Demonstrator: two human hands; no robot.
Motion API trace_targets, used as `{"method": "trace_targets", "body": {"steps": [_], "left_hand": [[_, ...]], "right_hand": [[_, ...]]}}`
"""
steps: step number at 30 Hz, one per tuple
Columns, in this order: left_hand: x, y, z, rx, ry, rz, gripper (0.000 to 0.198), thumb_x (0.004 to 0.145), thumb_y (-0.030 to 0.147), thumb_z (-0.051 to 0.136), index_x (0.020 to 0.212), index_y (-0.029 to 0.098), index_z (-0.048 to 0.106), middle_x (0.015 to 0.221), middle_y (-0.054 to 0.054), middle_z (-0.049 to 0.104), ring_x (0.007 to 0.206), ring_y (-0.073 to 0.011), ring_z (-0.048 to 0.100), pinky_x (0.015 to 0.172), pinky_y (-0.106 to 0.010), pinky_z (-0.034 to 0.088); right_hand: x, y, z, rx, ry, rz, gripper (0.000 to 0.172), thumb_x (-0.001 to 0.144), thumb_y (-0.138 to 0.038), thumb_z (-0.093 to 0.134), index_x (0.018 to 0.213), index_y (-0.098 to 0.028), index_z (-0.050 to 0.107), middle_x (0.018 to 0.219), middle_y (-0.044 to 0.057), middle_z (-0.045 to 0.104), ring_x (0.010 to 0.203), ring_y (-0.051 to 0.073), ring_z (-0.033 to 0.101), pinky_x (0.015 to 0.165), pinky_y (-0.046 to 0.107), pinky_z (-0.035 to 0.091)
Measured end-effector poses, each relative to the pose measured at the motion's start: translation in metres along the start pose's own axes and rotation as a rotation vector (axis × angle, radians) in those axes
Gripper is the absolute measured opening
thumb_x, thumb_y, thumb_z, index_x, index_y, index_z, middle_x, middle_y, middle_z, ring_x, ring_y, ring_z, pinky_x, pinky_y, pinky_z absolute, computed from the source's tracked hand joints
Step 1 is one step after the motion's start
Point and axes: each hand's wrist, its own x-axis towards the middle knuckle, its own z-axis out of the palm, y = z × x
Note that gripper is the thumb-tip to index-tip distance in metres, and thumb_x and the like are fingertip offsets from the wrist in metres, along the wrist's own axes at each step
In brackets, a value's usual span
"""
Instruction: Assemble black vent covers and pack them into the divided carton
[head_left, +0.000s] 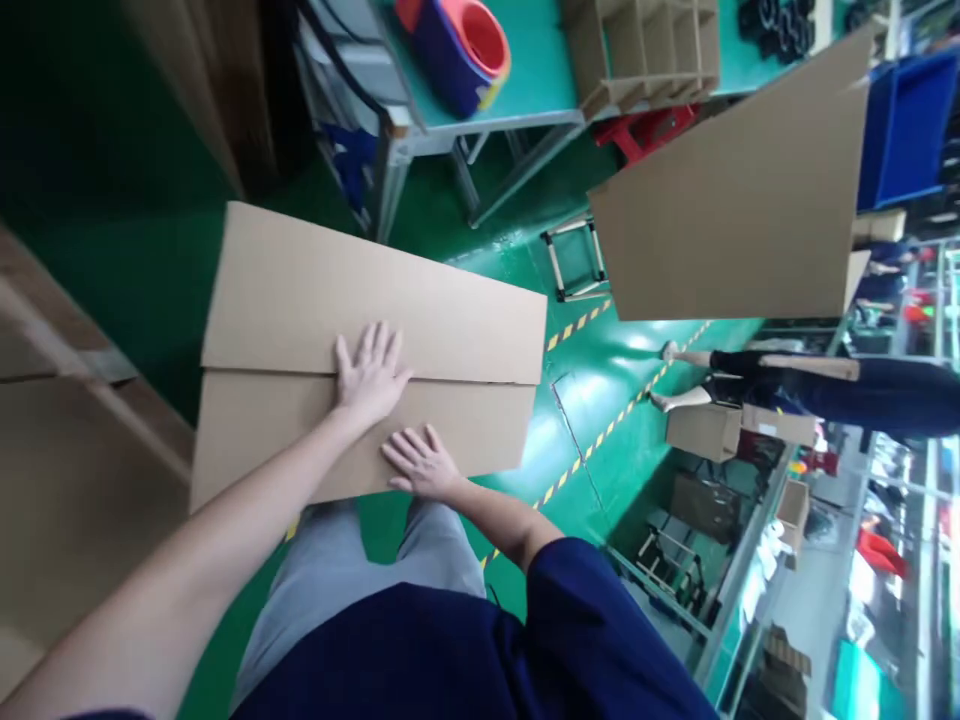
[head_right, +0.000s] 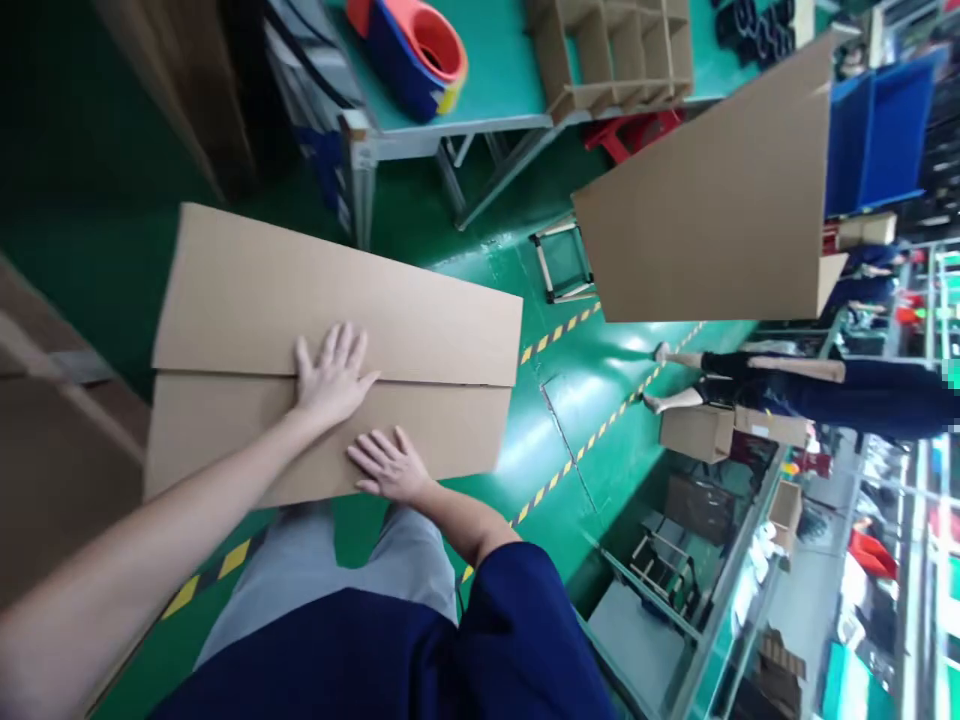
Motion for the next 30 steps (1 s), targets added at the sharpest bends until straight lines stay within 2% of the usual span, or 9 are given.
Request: {"method": "trace_targets", "body": {"steps": [5, 8, 10, 15, 17, 19, 22, 26, 30], "left_hand": [[0.014, -0.010, 0.036, 0.088, 0.018, -0.007, 0.068, 0.103, 0.044, 0.035, 0.163, 0.012, 0.034, 0.171, -0.022, 0.021, 0.161, -0.0342, 0.016, 0.125, -0.066, -0.009], [0.015, -0.017, 0.049, 0.141, 0.080, 0.000, 0.066, 0.102, 0.043, 0.032, 0.159, 0.010, 0.043, 0.168, -0.022, 0.028, 0.158, -0.0354, 0.025, 0.126, -0.065, -0.007], [0.018, -0.022, 0.053, 0.162, 0.114, 0.011, 0.065, 0.101, 0.041, 0.030, 0.157, 0.012, 0.047, 0.167, -0.021, 0.031, 0.157, -0.0349, 0.029, 0.127, -0.064, -0.006], [0.020, -0.034, 0.056, 0.194, 0.180, 0.053, 0.062, 0.103, 0.041, 0.031, 0.157, 0.017, 0.049, 0.166, -0.017, 0.034, 0.155, -0.0332, 0.033, 0.128, -0.063, -0.001], [0.016, -0.034, 0.057, 0.202, 0.209, 0.063, 0.059, 0.104, 0.042, 0.033, 0.156, 0.020, 0.050, 0.165, -0.015, 0.037, 0.155, -0.0315, 0.034, 0.129, -0.061, 0.001], [0.012, -0.031, 0.058, 0.190, 0.226, 0.060, 0.058, 0.105, 0.047, 0.037, 0.157, 0.022, 0.049, 0.165, -0.013, 0.039, 0.155, -0.0297, 0.035, 0.130, -0.059, 0.002], [0.006, -0.029, 0.060, 0.162, 0.232, 0.095, 0.061, 0.106, 0.051, 0.041, 0.159, 0.023, 0.045, 0.166, -0.011, 0.036, 0.157, -0.0279, 0.031, 0.131, -0.057, 0.002], [0.001, -0.039, 0.067, 0.115, 0.262, 0.126, 0.062, 0.106, 0.048, 0.044, 0.162, 0.021, 0.038, 0.168, -0.011, 0.034, 0.158, -0.0283, 0.027, 0.130, -0.059, 0.002], [-0.004, -0.039, 0.075, -0.066, 0.297, 0.066, 0.059, 0.102, 0.044, 0.053, 0.156, 0.020, 0.049, 0.155, -0.015, 0.054, 0.148, -0.0312, 0.045, 0.129, -0.056, 0.018]], "right_hand": [[-0.012, 0.012, 0.029, -0.034, 0.089, -0.117, 0.066, 0.106, -0.057, 0.041, 0.161, -0.020, 0.040, 0.168, 0.010, 0.036, 0.158, 0.029, 0.028, 0.129, 0.056, 0.024], [0.006, 0.042, -0.018, -0.046, 0.156, -0.373, 0.053, 0.105, -0.054, 0.045, 0.143, -0.022, 0.063, 0.154, 0.009, 0.057, 0.148, 0.024, 0.046, 0.124, 0.041, 0.038], [0.042, 0.075, -0.094, -0.036, 0.259, -0.495, 0.042, 0.105, -0.045, 0.046, 0.130, -0.022, 0.070, 0.144, 0.008, 0.065, 0.141, 0.021, 0.052, 0.121, 0.036, 0.041], [0.182, 0.141, -0.368, -0.119, 0.926, 0.053, 0.058, 0.105, -0.036, 0.046, 0.152, -0.002, 0.045, 0.160, 0.027, 0.039, 0.156, 0.032, 0.027, 0.127, 0.051, 0.028], [0.224, 0.150, -0.446, -0.169, 0.935, 0.145, 0.060, 0.103, -0.037, 0.054, 0.146, 0.003, 0.048, 0.154, 0.031, 0.044, 0.150, 0.036, 0.037, 0.123, 0.052, 0.032], [0.247, 0.149, -0.482, -0.183, 0.826, 0.218, 0.056, 0.096, -0.038, 0.067, 0.129, 0.006, 0.060, 0.135, 0.034, 0.058, 0.134, 0.037, 0.053, 0.115, 0.051, 0.041], [0.254, 0.138, -0.473, -0.179, 0.724, 0.312, 0.057, 0.084, -0.038, 0.079, 0.119, 0.006, 0.066, 0.119, 0.034, 0.066, 0.116, 0.037, 0.064, 0.100, 0.047, 0.048], [0.216, 0.094, -0.394, 0.131, 0.736, 0.036, 0.050, 0.086, -0.054, 0.073, 0.110, -0.011, 0.068, 0.103, 0.021, 0.073, 0.091, 0.028, 0.069, 0.083, 0.042, 0.054], [0.171, 0.020, -0.267, 0.759, 0.109, -0.194, 0.053, 0.076, -0.065, 0.075, 0.102, -0.019, 0.066, 0.090, 0.007, 0.073, 0.075, 0.021, 0.066, 0.069, 0.033, 0.056]]}}
